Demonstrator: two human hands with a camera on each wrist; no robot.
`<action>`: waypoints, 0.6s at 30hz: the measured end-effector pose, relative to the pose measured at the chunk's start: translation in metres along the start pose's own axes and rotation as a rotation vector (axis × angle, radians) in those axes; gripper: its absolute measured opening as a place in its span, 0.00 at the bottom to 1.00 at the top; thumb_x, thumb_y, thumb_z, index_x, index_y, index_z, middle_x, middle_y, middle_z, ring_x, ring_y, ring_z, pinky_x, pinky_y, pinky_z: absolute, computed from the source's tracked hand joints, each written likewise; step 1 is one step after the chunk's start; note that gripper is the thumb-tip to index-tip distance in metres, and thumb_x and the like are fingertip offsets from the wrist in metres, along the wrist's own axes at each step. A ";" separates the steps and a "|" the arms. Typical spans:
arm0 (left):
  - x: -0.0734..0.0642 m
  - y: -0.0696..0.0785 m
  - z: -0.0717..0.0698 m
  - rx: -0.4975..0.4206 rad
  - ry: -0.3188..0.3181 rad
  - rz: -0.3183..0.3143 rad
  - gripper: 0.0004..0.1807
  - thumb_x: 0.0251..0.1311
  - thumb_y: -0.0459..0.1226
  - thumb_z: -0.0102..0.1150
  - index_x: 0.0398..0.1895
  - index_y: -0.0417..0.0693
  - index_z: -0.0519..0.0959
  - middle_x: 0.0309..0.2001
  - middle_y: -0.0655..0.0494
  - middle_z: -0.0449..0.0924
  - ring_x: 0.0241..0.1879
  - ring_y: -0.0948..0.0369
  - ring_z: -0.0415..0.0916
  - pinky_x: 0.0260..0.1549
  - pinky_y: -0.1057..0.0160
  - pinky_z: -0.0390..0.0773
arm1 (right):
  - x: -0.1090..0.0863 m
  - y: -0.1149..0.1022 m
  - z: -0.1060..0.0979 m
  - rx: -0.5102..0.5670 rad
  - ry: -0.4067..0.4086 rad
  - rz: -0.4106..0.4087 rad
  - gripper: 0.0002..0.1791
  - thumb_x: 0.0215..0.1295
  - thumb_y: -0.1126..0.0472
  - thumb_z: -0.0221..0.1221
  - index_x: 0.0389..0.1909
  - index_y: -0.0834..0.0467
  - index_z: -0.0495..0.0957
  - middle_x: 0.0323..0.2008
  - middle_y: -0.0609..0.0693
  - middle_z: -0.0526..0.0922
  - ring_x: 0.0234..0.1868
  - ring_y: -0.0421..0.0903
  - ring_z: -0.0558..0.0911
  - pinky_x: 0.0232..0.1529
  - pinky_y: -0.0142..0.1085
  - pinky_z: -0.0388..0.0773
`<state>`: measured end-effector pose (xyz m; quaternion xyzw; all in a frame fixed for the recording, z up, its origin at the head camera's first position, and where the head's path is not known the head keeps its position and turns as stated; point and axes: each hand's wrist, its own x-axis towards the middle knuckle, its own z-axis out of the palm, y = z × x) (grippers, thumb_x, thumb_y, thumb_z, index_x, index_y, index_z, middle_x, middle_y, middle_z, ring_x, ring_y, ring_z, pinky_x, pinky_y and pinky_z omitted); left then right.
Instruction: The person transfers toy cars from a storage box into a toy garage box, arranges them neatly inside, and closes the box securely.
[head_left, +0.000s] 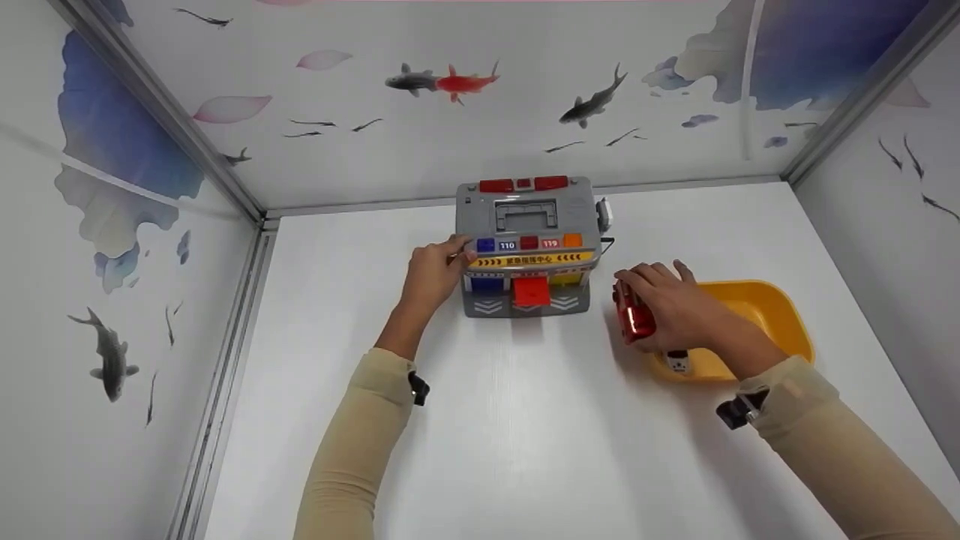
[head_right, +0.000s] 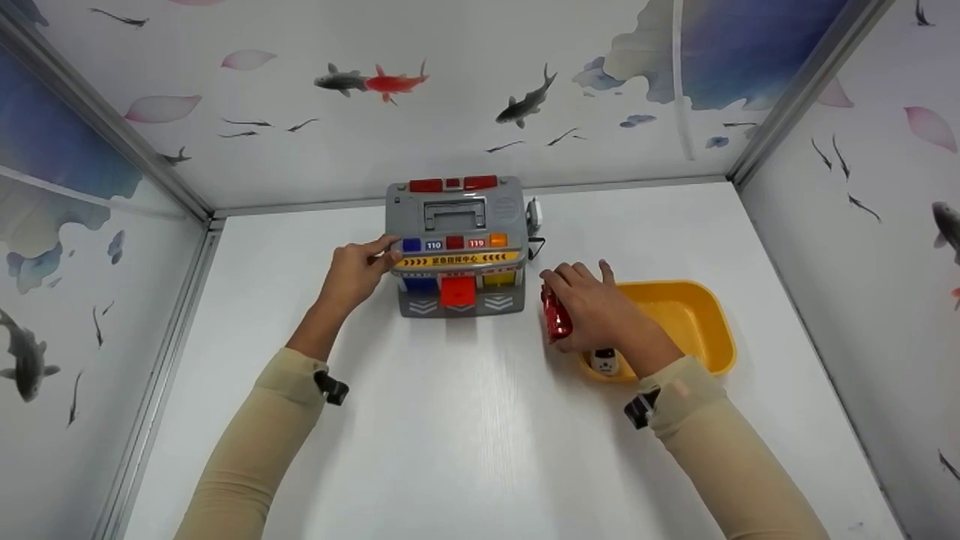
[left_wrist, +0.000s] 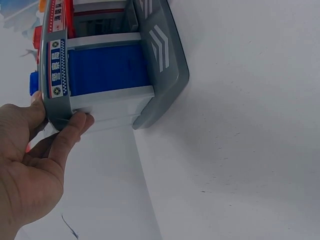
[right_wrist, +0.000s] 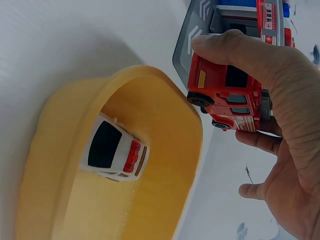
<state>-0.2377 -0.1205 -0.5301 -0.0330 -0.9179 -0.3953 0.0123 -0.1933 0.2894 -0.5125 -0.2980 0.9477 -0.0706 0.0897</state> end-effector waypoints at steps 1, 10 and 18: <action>0.000 0.000 0.000 0.002 -0.001 -0.007 0.24 0.79 0.50 0.65 0.71 0.52 0.85 0.65 0.48 0.89 0.52 0.56 0.91 0.52 0.55 0.91 | 0.001 -0.001 0.001 0.001 -0.003 0.001 0.60 0.52 0.45 0.84 0.82 0.58 0.63 0.74 0.62 0.75 0.73 0.64 0.73 0.77 0.80 0.62; -0.001 0.002 0.000 -0.001 -0.004 -0.018 0.24 0.79 0.50 0.65 0.71 0.53 0.85 0.70 0.48 0.84 0.58 0.55 0.90 0.57 0.54 0.90 | 0.011 -0.012 0.005 0.040 -0.032 0.001 0.62 0.52 0.45 0.85 0.83 0.56 0.63 0.76 0.60 0.74 0.75 0.63 0.72 0.79 0.80 0.60; 0.000 0.002 0.000 0.004 -0.003 -0.022 0.23 0.79 0.51 0.64 0.71 0.56 0.86 0.68 0.50 0.86 0.50 0.59 0.88 0.52 0.55 0.90 | 0.019 -0.018 0.011 0.033 -0.034 -0.013 0.62 0.52 0.42 0.85 0.83 0.56 0.63 0.76 0.60 0.74 0.75 0.62 0.72 0.79 0.78 0.62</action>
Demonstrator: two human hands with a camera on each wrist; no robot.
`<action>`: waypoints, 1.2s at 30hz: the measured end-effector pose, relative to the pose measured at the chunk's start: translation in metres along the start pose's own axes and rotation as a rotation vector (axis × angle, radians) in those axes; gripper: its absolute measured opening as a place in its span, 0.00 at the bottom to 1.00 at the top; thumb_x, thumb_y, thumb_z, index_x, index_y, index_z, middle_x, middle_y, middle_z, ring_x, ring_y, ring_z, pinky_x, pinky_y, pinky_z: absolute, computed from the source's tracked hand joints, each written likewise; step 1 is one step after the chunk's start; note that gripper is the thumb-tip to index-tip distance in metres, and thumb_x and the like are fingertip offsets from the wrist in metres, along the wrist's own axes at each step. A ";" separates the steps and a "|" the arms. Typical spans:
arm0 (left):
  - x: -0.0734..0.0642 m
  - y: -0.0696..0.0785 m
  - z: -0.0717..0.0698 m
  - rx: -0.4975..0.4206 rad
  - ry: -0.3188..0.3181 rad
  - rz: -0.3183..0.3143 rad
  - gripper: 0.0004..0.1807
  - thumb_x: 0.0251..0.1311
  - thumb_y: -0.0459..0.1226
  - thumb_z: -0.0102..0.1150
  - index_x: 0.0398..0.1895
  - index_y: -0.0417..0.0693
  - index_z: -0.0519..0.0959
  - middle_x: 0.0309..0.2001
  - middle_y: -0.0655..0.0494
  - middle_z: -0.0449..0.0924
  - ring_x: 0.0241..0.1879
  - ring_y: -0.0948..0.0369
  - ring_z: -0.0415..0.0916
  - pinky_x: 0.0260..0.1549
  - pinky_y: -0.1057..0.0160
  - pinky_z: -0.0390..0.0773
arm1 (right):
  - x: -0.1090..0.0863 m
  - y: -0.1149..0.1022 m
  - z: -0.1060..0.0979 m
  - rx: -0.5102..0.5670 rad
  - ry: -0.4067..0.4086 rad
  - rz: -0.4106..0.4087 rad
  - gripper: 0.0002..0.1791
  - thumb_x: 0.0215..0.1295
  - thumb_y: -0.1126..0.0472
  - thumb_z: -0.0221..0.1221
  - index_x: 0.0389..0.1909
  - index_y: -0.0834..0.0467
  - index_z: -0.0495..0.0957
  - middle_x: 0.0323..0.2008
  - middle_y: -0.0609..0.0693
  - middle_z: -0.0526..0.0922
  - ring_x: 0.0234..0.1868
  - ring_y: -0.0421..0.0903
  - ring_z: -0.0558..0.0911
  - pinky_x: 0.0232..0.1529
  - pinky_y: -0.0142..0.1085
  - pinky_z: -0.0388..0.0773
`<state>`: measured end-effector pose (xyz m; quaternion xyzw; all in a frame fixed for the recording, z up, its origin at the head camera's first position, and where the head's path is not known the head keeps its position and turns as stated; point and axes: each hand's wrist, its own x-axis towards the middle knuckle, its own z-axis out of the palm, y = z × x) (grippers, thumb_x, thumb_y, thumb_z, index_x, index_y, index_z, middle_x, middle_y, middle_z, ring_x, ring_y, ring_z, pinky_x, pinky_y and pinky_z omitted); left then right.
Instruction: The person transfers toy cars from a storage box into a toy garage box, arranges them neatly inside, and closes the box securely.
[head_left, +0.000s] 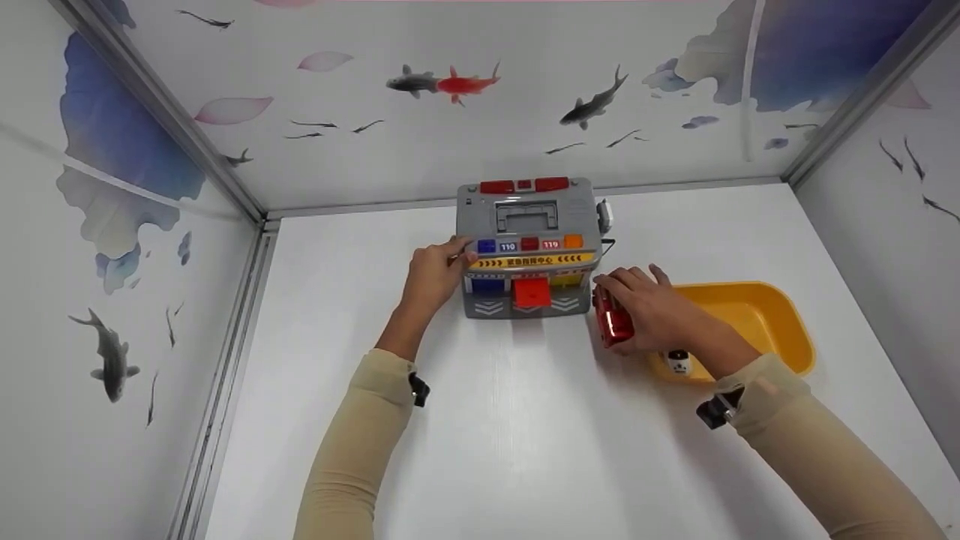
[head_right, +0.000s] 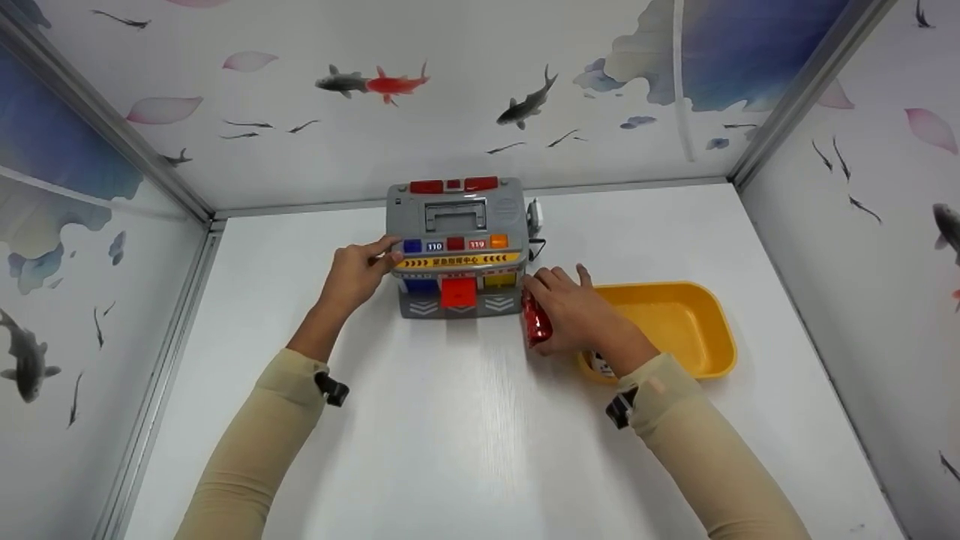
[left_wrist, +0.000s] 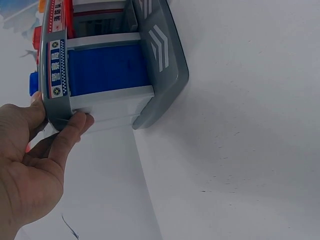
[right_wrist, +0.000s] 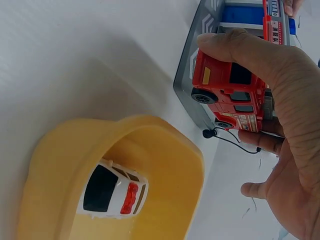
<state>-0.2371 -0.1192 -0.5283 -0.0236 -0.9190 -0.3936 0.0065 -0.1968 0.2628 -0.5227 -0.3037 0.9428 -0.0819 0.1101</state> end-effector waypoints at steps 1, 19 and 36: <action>0.000 0.000 0.000 -0.001 -0.001 -0.003 0.23 0.79 0.51 0.64 0.71 0.57 0.85 0.68 0.50 0.86 0.50 0.59 0.88 0.52 0.55 0.89 | 0.001 -0.001 0.001 -0.003 0.003 -0.005 0.62 0.52 0.42 0.85 0.83 0.56 0.63 0.75 0.60 0.74 0.75 0.61 0.72 0.79 0.78 0.62; 0.000 0.001 0.000 -0.010 0.001 -0.002 0.23 0.80 0.49 0.64 0.71 0.53 0.85 0.72 0.48 0.82 0.67 0.52 0.87 0.63 0.52 0.89 | 0.014 -0.017 0.015 -0.003 0.015 -0.042 0.62 0.53 0.41 0.84 0.83 0.58 0.62 0.75 0.60 0.74 0.74 0.61 0.72 0.78 0.78 0.64; 0.000 0.000 0.001 -0.009 0.003 0.012 0.22 0.81 0.49 0.64 0.71 0.53 0.85 0.73 0.46 0.81 0.73 0.49 0.82 0.65 0.51 0.88 | 0.028 -0.034 0.033 0.054 -0.042 -0.023 0.59 0.56 0.38 0.83 0.85 0.46 0.65 0.80 0.57 0.69 0.79 0.62 0.69 0.84 0.77 0.53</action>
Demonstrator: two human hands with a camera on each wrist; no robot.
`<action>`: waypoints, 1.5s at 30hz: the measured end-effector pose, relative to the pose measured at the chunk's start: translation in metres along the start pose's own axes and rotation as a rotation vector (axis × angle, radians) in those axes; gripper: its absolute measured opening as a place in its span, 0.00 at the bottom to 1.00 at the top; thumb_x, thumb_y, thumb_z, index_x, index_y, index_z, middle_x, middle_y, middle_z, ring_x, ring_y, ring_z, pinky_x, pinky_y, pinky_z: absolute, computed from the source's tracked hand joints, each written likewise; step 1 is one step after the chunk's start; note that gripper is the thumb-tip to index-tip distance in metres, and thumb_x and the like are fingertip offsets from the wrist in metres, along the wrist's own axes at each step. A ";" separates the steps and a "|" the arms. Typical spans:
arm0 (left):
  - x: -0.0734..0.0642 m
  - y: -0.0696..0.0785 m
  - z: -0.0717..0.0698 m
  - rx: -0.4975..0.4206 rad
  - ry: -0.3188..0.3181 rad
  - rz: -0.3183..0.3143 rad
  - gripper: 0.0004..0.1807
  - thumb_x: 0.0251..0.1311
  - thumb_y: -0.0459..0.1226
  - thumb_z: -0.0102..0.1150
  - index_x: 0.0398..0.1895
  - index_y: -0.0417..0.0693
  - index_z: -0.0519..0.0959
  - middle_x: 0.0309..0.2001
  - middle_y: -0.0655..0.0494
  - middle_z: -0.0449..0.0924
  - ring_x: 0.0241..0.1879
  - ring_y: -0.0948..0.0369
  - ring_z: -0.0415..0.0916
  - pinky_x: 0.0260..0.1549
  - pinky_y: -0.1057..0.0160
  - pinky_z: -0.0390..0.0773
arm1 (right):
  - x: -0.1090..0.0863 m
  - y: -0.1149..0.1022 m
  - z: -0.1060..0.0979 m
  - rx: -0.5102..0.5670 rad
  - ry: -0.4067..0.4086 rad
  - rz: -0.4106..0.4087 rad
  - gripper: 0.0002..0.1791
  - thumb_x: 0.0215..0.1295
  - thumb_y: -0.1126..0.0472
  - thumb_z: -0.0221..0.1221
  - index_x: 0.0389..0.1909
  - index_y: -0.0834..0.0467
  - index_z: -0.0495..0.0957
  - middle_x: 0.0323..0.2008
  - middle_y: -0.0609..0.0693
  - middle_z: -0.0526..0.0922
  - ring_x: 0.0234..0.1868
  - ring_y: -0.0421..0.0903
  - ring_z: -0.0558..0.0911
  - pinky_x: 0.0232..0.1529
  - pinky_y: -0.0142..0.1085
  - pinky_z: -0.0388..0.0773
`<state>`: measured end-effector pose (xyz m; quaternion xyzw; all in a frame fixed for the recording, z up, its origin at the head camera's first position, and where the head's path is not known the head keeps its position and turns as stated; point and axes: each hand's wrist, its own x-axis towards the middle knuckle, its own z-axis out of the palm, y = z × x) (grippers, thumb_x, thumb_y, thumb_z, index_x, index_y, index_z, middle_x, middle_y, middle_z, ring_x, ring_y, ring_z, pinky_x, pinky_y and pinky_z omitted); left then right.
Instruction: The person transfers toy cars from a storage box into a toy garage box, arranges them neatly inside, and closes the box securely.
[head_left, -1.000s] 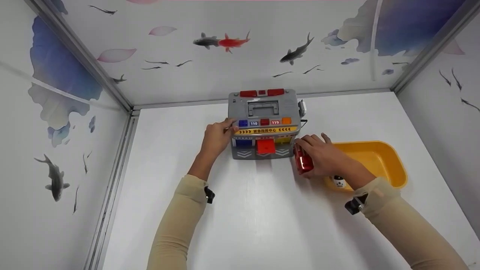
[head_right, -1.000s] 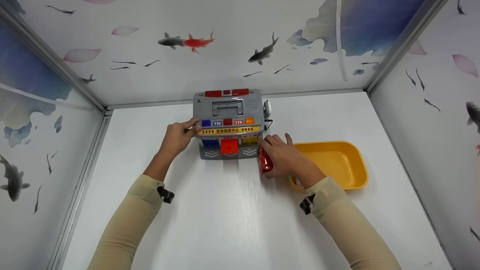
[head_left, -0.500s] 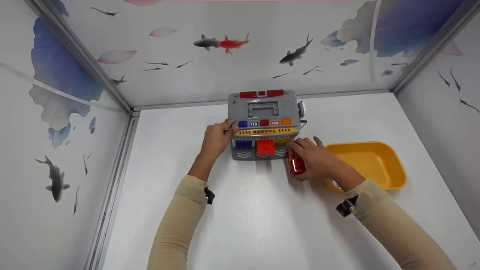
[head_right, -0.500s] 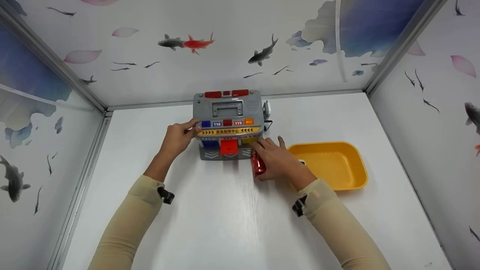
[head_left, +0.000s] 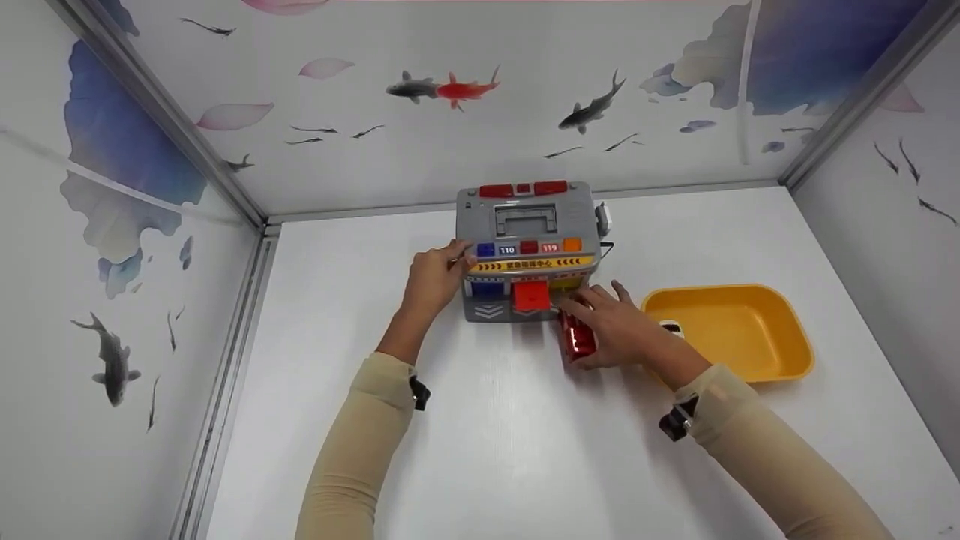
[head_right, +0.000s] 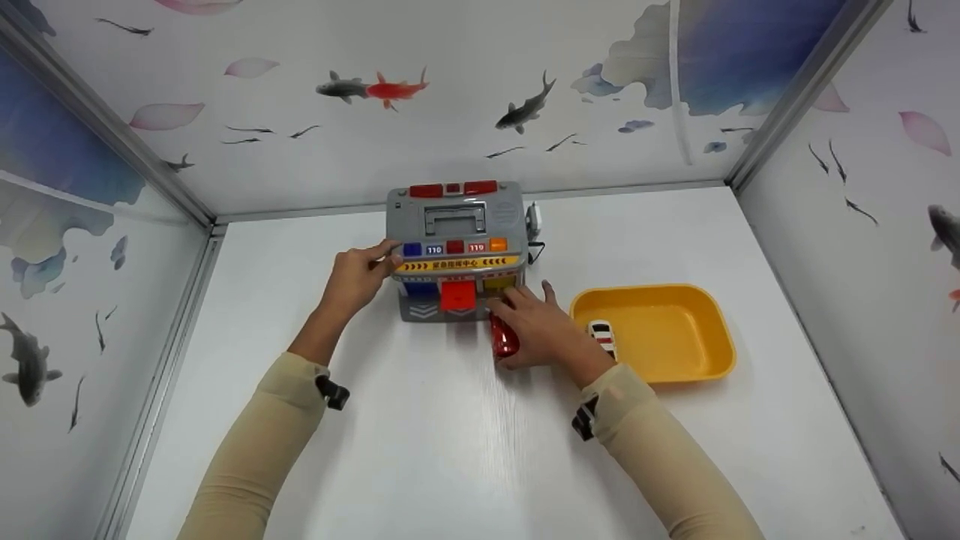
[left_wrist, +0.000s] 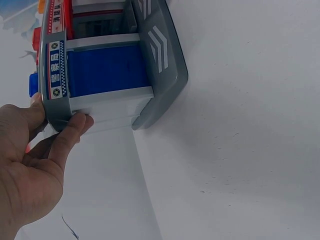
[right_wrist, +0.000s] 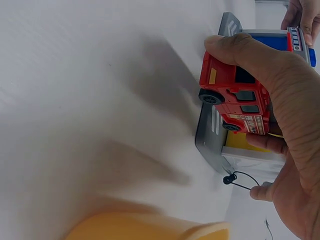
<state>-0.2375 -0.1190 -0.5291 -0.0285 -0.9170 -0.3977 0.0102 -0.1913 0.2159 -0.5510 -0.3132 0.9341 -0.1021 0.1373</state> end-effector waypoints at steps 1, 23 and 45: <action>0.000 0.000 0.000 0.000 0.001 0.000 0.22 0.81 0.49 0.64 0.71 0.53 0.85 0.73 0.46 0.81 0.73 0.49 0.82 0.65 0.51 0.87 | 0.000 -0.001 0.001 -0.002 -0.002 0.000 0.58 0.56 0.37 0.83 0.85 0.46 0.65 0.80 0.57 0.69 0.80 0.62 0.68 0.84 0.77 0.52; -0.001 0.002 0.001 0.030 -0.006 -0.037 0.23 0.81 0.51 0.63 0.72 0.56 0.85 0.73 0.47 0.81 0.74 0.49 0.80 0.70 0.50 0.84 | 0.013 -0.022 0.045 -0.108 0.129 -0.129 0.55 0.67 0.34 0.75 0.88 0.45 0.59 0.84 0.62 0.59 0.81 0.64 0.66 0.82 0.65 0.69; -0.001 0.002 0.002 0.005 0.005 -0.023 0.22 0.82 0.48 0.63 0.71 0.53 0.85 0.74 0.46 0.80 0.75 0.50 0.80 0.70 0.51 0.85 | 0.031 -0.034 0.055 -0.064 0.033 -0.040 0.60 0.74 0.31 0.65 0.92 0.50 0.44 0.90 0.63 0.44 0.90 0.66 0.50 0.88 0.61 0.60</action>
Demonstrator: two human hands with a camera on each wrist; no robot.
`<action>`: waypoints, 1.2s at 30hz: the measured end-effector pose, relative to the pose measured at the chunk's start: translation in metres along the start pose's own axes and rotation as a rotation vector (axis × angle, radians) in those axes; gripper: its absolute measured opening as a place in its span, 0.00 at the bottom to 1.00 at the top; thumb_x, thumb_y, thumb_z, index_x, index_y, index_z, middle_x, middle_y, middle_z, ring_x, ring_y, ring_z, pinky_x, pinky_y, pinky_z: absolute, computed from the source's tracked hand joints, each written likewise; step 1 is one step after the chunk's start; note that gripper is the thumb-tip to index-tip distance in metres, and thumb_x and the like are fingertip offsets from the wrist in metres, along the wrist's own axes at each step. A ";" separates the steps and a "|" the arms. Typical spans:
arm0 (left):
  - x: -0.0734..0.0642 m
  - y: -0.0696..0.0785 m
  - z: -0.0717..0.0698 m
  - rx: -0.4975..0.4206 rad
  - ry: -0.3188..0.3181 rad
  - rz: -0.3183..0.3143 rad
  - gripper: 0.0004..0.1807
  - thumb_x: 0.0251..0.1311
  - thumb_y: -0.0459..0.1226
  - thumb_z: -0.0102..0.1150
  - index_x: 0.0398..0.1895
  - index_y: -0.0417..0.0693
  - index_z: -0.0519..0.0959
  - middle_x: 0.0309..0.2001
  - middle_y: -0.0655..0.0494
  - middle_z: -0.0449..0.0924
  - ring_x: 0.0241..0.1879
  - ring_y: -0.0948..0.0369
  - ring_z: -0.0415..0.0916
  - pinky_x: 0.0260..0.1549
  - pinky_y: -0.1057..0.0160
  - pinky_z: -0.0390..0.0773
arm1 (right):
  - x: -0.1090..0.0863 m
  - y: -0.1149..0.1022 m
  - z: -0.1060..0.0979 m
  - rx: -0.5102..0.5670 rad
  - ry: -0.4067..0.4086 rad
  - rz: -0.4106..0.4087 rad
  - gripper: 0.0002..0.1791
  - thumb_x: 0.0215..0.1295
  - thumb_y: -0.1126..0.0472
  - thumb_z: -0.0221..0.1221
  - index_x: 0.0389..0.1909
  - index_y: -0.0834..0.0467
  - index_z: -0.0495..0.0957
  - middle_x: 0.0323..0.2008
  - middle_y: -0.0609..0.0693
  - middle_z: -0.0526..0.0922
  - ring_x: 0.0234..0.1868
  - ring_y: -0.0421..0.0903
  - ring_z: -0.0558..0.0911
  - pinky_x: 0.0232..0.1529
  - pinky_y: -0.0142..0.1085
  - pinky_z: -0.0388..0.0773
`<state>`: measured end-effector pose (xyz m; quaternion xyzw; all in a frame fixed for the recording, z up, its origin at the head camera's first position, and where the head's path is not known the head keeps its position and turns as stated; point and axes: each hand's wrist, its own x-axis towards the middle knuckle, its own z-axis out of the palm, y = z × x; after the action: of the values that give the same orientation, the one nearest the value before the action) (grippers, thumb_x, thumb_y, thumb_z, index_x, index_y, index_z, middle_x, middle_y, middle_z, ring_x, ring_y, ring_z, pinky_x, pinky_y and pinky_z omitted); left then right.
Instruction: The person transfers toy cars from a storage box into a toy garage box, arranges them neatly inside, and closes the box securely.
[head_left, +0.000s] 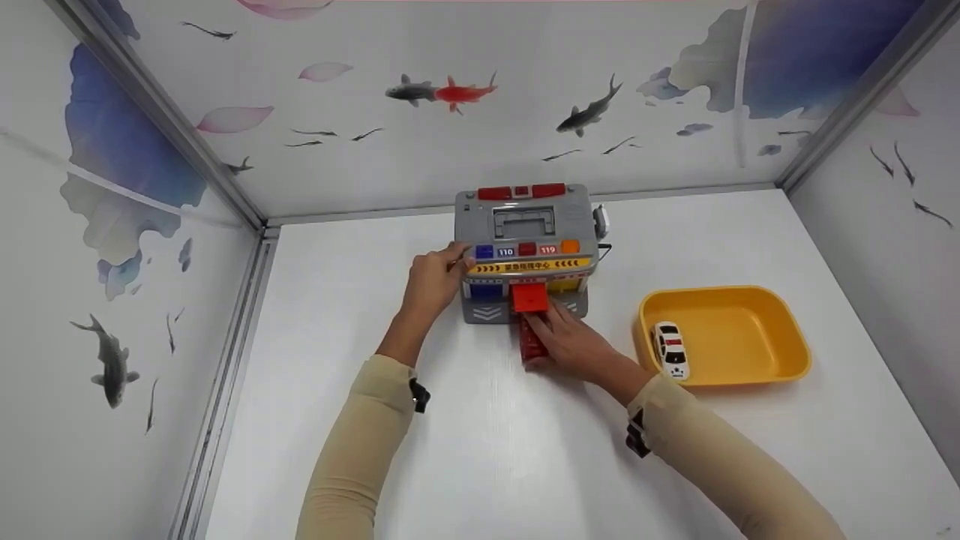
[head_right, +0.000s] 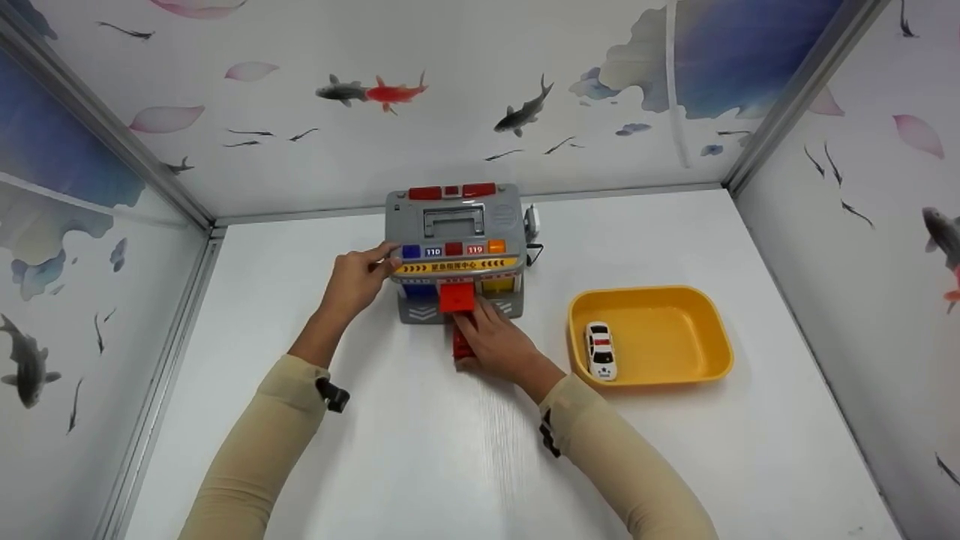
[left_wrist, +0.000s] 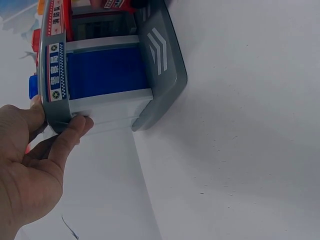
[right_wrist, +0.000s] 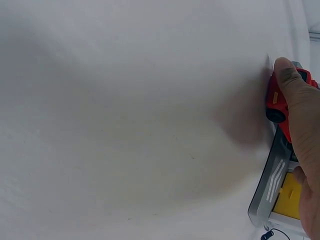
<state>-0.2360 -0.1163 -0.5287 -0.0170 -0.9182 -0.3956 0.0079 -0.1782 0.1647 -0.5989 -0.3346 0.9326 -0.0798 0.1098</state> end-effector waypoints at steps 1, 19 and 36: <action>0.000 0.000 0.000 -0.001 0.000 0.001 0.22 0.82 0.48 0.63 0.71 0.53 0.85 0.74 0.46 0.80 0.75 0.50 0.80 0.70 0.50 0.84 | 0.001 0.000 0.000 -0.016 -0.001 0.012 0.60 0.73 0.29 0.64 0.92 0.51 0.44 0.90 0.62 0.44 0.90 0.66 0.50 0.88 0.61 0.57; -0.001 0.000 0.001 0.004 0.010 0.022 0.21 0.82 0.48 0.63 0.70 0.53 0.86 0.72 0.48 0.82 0.75 0.49 0.79 0.74 0.49 0.81 | 0.003 0.000 0.013 -0.076 0.184 -0.054 0.48 0.73 0.32 0.67 0.83 0.49 0.58 0.83 0.64 0.61 0.83 0.67 0.62 0.83 0.70 0.64; -0.001 0.000 0.001 0.011 0.014 0.014 0.21 0.82 0.48 0.62 0.70 0.55 0.86 0.73 0.46 0.81 0.75 0.49 0.79 0.73 0.48 0.81 | 0.008 -0.002 0.012 -0.142 0.136 -0.041 0.28 0.81 0.41 0.64 0.68 0.49 0.65 0.79 0.66 0.66 0.85 0.69 0.63 0.79 0.73 0.67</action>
<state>-0.2352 -0.1158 -0.5294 -0.0208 -0.9202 -0.3904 0.0172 -0.1798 0.1569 -0.6116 -0.3544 0.9341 -0.0381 0.0206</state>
